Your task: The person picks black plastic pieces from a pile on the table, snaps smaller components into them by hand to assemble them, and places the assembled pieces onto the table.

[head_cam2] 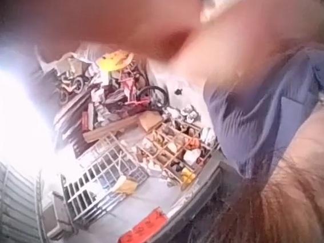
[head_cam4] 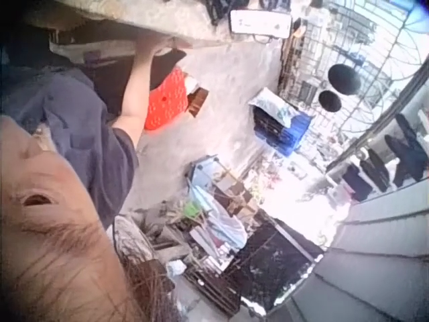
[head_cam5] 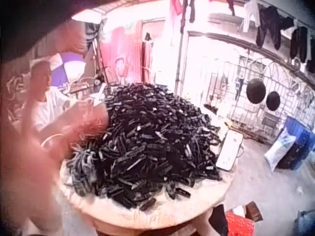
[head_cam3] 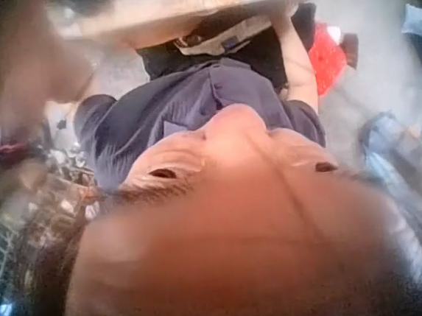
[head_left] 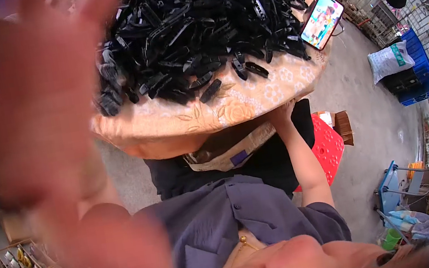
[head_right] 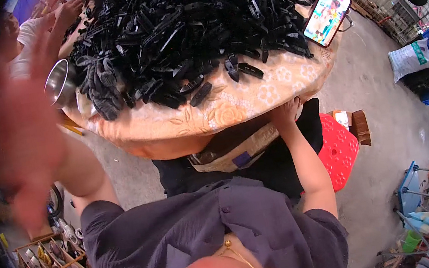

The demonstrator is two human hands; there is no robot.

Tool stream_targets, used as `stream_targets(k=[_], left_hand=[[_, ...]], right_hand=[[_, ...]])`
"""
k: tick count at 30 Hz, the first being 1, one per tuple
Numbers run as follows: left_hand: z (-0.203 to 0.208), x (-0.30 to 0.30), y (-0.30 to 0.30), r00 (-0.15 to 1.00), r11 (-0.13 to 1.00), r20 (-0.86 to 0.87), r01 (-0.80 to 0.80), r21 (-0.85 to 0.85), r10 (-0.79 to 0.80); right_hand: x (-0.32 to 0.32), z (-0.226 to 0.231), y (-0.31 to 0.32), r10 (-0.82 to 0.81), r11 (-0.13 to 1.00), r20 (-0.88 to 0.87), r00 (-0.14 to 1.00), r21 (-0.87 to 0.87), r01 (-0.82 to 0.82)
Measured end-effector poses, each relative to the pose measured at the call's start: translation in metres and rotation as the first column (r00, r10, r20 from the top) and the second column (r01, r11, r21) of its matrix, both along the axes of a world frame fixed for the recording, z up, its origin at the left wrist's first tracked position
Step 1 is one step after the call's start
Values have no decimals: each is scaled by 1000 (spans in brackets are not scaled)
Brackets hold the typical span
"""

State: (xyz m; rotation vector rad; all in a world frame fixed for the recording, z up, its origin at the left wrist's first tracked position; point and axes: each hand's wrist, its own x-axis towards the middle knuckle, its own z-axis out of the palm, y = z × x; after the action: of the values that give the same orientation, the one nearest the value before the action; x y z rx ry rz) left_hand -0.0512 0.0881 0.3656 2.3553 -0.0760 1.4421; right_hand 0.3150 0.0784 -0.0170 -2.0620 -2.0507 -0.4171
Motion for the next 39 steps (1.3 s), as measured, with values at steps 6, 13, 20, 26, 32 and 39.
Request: stream_targets(k=[6,13,20,26,32,39], left_hand=[[-2,-49,-5,928,935,-184,-285,210,324],[-5,-29,-52,651,662,-263,-498,560,712],[15,57,-88,172,132,-56,-472,872,983],[-9,6,-135,-41,-203,200,-305,930,979],[1,22,-102,-377,-643,593,-8,766,711],[-33,83,-88,-357,-914,934,380,144,-1]], right_hand=[[25,-73,50,141,969,-549,824,-95,-229],[24,-80,68,147,987,-903,405,110,-114],[14,-29,-8,-17,999,-727,687,20,46],[63,-50,-30,-370,838,-314,875,-519,168],[16,-43,-18,3,992,-368,930,-116,-49],[-10,39,-42,3,943,-262,965,-319,-90]])
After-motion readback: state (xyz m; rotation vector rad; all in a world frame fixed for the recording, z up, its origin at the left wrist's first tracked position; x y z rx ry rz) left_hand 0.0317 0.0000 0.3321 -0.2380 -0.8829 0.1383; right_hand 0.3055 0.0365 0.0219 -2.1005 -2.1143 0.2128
